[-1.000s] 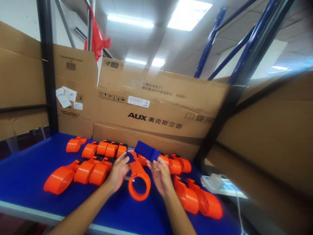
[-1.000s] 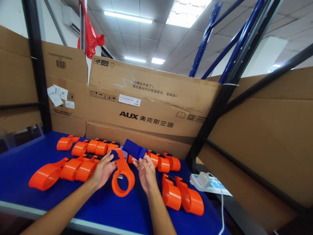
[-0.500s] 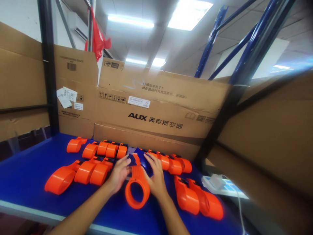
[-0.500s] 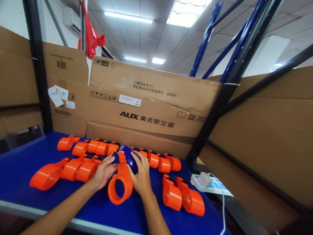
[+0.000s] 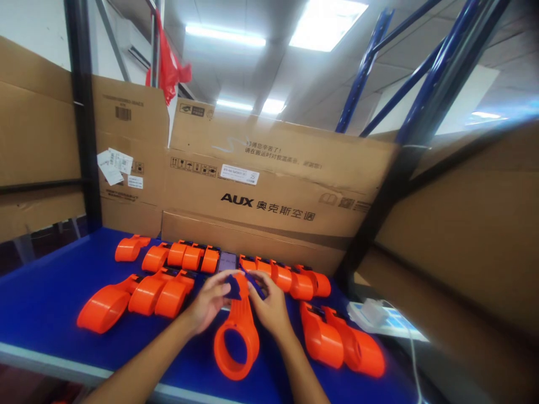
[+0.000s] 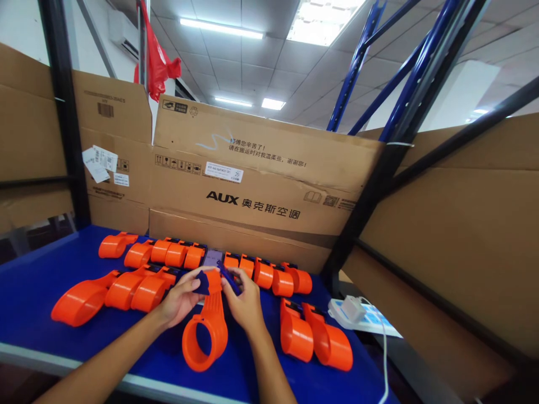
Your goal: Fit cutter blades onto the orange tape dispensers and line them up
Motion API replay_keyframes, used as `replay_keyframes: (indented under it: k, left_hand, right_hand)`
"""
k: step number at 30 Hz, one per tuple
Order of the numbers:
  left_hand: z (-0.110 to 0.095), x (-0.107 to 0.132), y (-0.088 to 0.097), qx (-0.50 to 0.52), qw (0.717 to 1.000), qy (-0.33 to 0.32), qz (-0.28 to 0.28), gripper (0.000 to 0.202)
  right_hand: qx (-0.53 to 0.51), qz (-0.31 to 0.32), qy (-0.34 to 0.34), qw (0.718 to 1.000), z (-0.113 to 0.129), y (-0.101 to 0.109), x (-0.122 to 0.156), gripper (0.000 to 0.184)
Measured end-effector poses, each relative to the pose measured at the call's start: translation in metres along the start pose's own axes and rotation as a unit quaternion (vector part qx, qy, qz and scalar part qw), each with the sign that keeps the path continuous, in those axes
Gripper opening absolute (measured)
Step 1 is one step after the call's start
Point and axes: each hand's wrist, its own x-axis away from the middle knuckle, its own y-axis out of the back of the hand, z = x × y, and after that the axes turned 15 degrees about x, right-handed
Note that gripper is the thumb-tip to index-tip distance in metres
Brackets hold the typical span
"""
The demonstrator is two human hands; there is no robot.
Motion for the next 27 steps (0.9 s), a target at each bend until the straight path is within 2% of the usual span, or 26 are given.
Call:
replay_keyframes:
  k: [4,6,8,16,27]
  left_hand:
    - [0.001,-0.008,0.003,0.006,0.993,-0.090,-0.070,0.038]
    - [0.002,-0.012,0.006,-0.021,0.984,-0.134,-0.117,0.037]
    - [0.003,-0.014,0.007,-0.057,0.976,-0.163,-0.137,0.039]
    - [0.006,-0.011,0.006,-0.104,0.977,-0.159,-0.093,0.048]
    - [0.005,-0.010,0.007,-0.086,0.981,-0.158,-0.076,0.053]
  right_hand:
    - [-0.090,-0.020,-0.061,0.994,0.000,0.003,-0.002,0.032]
    - [-0.115,-0.009,-0.057,0.992,0.001,0.006,-0.002,0.033]
    - [-0.116,0.004,-0.040,0.992,0.002,0.009,-0.001,0.033]
    - [-0.073,0.027,-0.006,0.997,0.003,0.010,-0.002,0.036]
    - [-0.085,0.072,0.010,0.994,0.005,0.008,0.000,0.039]
